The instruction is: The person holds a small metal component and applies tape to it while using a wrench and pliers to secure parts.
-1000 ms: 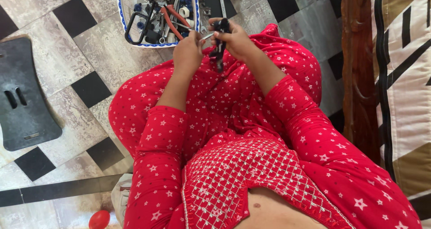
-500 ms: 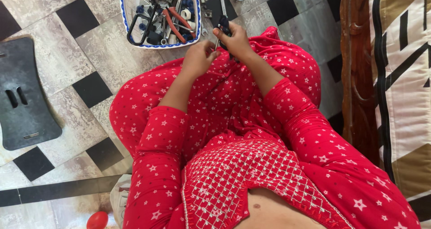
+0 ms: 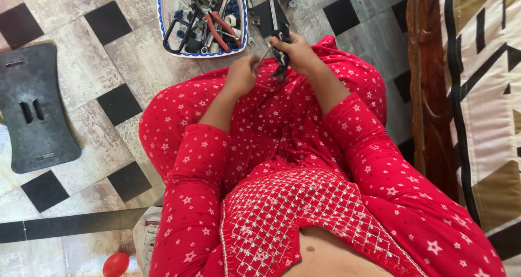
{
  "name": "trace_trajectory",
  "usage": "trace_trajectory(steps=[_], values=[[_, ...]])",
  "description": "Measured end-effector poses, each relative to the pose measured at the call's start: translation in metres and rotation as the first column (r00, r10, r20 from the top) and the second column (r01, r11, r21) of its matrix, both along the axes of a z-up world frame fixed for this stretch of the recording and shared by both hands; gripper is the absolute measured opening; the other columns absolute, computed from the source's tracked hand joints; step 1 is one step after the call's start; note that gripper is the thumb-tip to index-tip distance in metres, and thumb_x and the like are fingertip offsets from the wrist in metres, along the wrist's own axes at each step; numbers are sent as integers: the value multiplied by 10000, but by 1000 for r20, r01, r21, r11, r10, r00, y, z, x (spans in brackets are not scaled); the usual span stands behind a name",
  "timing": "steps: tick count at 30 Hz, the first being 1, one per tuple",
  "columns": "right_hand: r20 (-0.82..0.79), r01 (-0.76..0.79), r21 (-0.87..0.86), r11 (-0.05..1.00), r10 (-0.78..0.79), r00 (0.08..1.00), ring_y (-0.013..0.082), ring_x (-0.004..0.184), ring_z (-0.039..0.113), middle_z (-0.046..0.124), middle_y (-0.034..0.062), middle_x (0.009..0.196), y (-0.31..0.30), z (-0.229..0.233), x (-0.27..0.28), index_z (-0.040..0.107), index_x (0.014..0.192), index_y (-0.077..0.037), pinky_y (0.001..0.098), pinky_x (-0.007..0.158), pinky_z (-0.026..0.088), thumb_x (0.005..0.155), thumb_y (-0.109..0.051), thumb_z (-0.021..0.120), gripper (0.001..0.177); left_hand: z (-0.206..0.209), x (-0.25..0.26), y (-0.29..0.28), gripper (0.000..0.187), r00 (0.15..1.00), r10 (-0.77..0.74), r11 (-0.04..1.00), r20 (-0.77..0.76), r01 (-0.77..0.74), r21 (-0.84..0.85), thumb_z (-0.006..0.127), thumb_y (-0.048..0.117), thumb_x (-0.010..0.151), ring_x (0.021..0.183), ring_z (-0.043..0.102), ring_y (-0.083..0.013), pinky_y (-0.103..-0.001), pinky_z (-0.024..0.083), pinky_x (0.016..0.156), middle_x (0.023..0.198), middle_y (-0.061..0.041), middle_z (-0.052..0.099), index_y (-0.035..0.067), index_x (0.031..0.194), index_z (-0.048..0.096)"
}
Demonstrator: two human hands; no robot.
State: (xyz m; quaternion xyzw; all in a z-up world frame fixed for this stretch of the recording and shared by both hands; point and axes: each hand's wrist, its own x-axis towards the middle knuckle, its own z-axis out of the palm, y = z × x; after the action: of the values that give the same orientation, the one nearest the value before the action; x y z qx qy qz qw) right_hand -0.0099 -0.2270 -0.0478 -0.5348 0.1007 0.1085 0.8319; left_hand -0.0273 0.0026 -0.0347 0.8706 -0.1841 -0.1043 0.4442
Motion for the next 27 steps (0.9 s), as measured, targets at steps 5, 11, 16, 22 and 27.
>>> trace_trajectory(steps=[5, 11, 16, 22, 27], values=[[-98, 78, 68, 995, -71, 993, 159, 769, 661, 700, 73, 855, -7, 17, -34, 695, 1085, -15, 269, 691, 536, 1035, -408, 555, 421, -36, -27, -12, 149, 975, 12, 951, -224, -80, -298, 576, 119, 1011, 807, 710, -191, -350, 555, 735, 896, -82, 735, 60, 1101, 678], [35, 167, 255, 952, -182, 983, 216, 860, 682, 692, 89, 1003, -17, 12, -80, 617, 1277, -41, 368, 808, 585, 940, 9, 558, 346, -62, -84, -29, 136, 917, -29, 853, -398, -185, -488, 560, 87, 1022, 716, 624, -95, -277, 525, 655, 833, -11, 693, 53, 1084, 676], [90, 132, 323, 937, -169, 981, 267, 1048, 701, 699, 165, 1202, -6, -9, -98, 600, 1343, 28, 376, 967, 574, 929, 62, 579, 416, -80, -96, -43, 117, 927, 109, 870, -359, -263, -417, 578, 97, 1037, 668, 632, -123, -307, 523, 607, 790, -46, 706, 40, 1078, 672], [472, 280, -748, 602, 186, 861, 221, 1039, 684, 713, 131, 1142, 20, -16, -95, 699, 1277, -1, 331, 905, 541, 874, -45, 795, 417, -92, -78, -41, 115, 979, 32, 896, -202, -118, -429, 583, 78, 1005, 734, 669, -122, -288, 542, 674, 849, -48, 732, 34, 1078, 660], [191, 13, -473, 881, 89, 978, 127, 878, 683, 746, 40, 1006, 21, -46, -65, 686, 1141, -29, 292, 768, 562, 941, -123, 757, 232, -91, -71, -43, 126, 924, 106, 887, -367, -255, -385, 544, 97, 1050, 658, 590, -108, -284, 499, 611, 797, -38, 691, 37, 1077, 652]])
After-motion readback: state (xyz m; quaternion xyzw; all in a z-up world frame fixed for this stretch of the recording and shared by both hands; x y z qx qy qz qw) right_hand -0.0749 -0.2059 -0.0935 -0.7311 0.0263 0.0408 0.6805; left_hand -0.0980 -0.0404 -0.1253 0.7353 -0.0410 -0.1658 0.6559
